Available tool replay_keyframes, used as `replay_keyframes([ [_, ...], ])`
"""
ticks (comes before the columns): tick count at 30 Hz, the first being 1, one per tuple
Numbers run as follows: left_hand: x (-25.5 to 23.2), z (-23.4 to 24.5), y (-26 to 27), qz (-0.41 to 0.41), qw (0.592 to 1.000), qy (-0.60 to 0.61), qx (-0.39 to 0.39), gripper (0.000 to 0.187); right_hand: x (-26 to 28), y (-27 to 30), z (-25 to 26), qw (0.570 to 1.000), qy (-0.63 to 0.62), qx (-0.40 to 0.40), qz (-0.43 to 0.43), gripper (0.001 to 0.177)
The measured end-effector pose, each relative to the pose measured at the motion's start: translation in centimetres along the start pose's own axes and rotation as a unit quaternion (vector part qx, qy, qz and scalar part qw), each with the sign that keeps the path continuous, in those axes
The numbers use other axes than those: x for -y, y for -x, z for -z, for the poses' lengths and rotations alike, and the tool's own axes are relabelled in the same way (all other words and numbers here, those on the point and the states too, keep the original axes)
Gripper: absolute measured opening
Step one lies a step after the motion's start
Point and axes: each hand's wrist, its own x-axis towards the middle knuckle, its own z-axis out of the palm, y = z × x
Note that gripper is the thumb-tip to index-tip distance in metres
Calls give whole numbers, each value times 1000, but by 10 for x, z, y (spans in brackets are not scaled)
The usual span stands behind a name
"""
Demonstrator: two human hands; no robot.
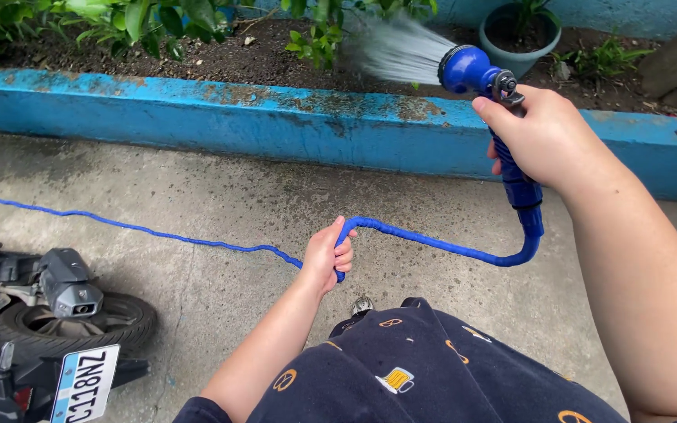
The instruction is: Use a hose and sprayer to water various plants in a garden.
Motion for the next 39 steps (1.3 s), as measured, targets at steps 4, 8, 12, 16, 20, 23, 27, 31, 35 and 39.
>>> replay_keyframes([
  [4,5,-11,-1,5,1000,-11,4,38,-8,8,9,998,-52,-17,-2,38],
  [8,7,-12,1,4,1000,-13,2,39,-10,12,14,998,-57,-9,3,37],
  [12,9,-5,6,-3,1000,-3,-2,38,-11,11,15,996,-81,7,35,35],
  [16,6,-1,12,-8,1000,0,-12,38,-8,8,15,994,-92,-9,60,37],
  [20,1,-1,18,-24,1000,-1,-11,39,-3,14,28,979,-172,-18,105,34],
  [23,-9,-7,19,-37,999,-1,-8,39,1,16,52,963,-202,-36,173,33],
  [27,-16,-11,21,-43,999,-7,2,39,21,37,74,940,-165,-75,289,34],
  [31,-17,-22,18,-39,999,-19,22,38,15,26,89,948,-98,-121,278,38],
  [35,-15,-36,12,-25,999,-24,41,37,5,26,99,960,-79,-143,228,41],
  [39,-13,-55,5,-16,997,-44,65,38,-12,33,114,969,-22,-207,135,55],
])
